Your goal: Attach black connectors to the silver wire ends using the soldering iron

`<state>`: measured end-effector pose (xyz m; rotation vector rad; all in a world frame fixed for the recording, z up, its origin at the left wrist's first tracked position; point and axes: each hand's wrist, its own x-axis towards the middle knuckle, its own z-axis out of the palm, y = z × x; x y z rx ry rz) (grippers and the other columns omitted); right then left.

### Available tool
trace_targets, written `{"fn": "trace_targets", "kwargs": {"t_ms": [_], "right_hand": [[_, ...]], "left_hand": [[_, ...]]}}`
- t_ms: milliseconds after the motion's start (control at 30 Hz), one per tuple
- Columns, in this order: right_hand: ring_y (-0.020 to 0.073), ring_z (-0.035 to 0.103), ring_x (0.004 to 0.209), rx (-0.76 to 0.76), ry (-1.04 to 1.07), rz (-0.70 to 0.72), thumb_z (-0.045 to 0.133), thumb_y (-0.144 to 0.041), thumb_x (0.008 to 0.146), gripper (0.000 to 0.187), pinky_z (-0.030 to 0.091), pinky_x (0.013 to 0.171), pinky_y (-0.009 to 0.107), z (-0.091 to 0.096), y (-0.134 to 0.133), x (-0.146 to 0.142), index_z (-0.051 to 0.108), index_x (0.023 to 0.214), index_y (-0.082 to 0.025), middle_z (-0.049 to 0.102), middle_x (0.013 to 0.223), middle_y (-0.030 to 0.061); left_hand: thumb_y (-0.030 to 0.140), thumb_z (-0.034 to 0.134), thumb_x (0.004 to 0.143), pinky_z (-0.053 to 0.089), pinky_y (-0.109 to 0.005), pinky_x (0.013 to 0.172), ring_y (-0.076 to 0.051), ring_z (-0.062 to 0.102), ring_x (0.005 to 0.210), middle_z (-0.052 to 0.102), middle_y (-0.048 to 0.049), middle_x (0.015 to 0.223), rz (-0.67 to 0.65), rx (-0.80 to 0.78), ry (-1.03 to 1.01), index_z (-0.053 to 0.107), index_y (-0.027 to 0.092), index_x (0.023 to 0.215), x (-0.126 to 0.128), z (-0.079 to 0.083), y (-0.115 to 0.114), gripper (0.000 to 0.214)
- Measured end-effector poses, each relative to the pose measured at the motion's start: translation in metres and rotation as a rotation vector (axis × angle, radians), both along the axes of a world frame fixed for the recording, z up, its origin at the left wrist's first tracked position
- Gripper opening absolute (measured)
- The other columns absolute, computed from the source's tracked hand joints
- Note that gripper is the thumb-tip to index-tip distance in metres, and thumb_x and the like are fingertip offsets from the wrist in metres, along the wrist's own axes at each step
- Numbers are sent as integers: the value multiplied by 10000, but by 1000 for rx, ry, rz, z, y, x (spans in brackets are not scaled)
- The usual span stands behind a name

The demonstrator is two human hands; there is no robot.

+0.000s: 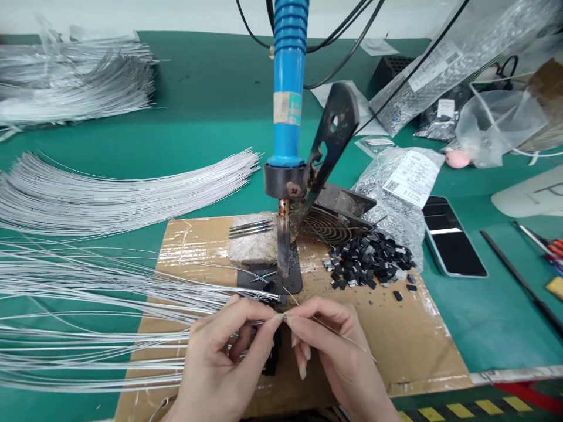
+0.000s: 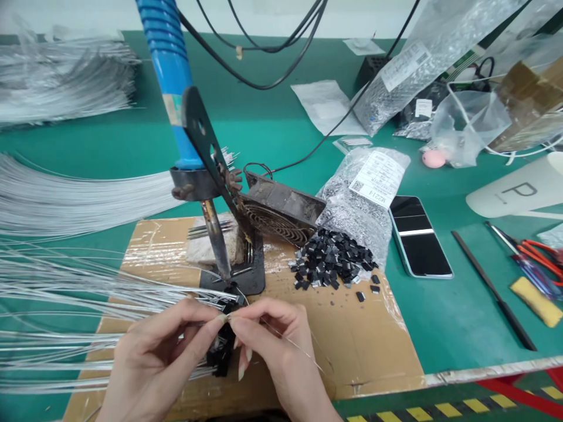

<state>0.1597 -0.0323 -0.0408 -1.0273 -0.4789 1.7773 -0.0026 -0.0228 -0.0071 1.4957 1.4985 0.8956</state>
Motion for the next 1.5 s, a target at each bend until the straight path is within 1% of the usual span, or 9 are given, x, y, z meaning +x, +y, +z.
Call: {"fn": "trace_targets", "kwargs": {"t_ms": [200, 367, 500, 700, 900, 1067, 1167, 1333, 1500], "right_hand": [[66, 559, 440, -23, 11, 49, 898, -330, 829, 205, 499, 419, 159, 3, 6, 5, 835, 727, -163, 660, 588, -14], [67, 560, 434, -27, 20, 41, 899, -338, 829, 219, 496, 412, 157, 2, 4, 2, 833, 722, -159, 660, 580, -12], [67, 597, 457, -5, -2, 39, 887, -345, 856, 208, 517, 453, 157, -1, 1, 0, 845, 773, -160, 690, 615, -5], [57, 587, 441, -12, 55, -25, 899, -351, 844, 202, 513, 445, 153, -5, -1, -6, 847, 771, -170, 696, 627, -7], [54, 572, 444, -51, 47, -105, 907, -396, 829, 221, 505, 437, 153, 0, -6, -14, 857, 796, -183, 669, 623, -19], [59, 588, 464, -18, 22, -84, 889, -389, 856, 209, 519, 462, 161, 0, -6, -13, 858, 814, -187, 675, 638, -17], [62, 598, 460, 13, 30, -51, 886, -358, 861, 182, 523, 460, 158, -2, -3, -10, 861, 814, -185, 694, 636, -9], [61, 588, 446, -11, 50, -44, 900, -354, 838, 208, 511, 444, 151, 0, 1, -7, 846, 754, -172, 688, 611, -8], [55, 574, 438, -34, 60, -50, 904, -346, 831, 223, 492, 437, 147, 1, -1, -8, 831, 722, -166, 673, 596, -12]], "left_hand": [[272, 675, 961, 323, -265, 504, -123, 420, 509, 573, 45, 595, -38, -25, 38, 772, 261, 773, -3, 1, 0, 212], [258, 688, 949, 323, -255, 504, -115, 398, 495, 540, 63, 571, -37, -5, 56, 767, 266, 768, -5, 1, 0, 197], [253, 676, 962, 316, -249, 476, -113, 421, 492, 585, 59, 596, -53, 16, 54, 758, 261, 793, -6, -3, -1, 188], [288, 672, 965, 340, -260, 507, -121, 461, 517, 629, 46, 629, 52, -21, 18, 751, 253, 795, 0, -10, -5, 190], [272, 687, 944, 343, -258, 501, -114, 490, 504, 667, 44, 625, 98, -17, 18, 753, 248, 790, 4, -9, -6, 169], [272, 689, 941, 359, -252, 503, -117, 537, 532, 677, 41, 652, 102, -21, -5, 748, 246, 791, 3, -10, -7, 163], [261, 689, 944, 360, -253, 501, -117, 536, 532, 683, 42, 662, 88, -2, -7, 752, 253, 799, 2, -11, -7, 158], [212, 691, 936, 362, -250, 494, -114, 462, 489, 670, 52, 618, 52, 76, 42, 758, 260, 808, 0, -11, -6, 152], [196, 690, 937, 363, -242, 479, -110, 476, 488, 685, 53, 627, 44, 114, 66, 755, 260, 817, 1, -12, -8, 151]]}}
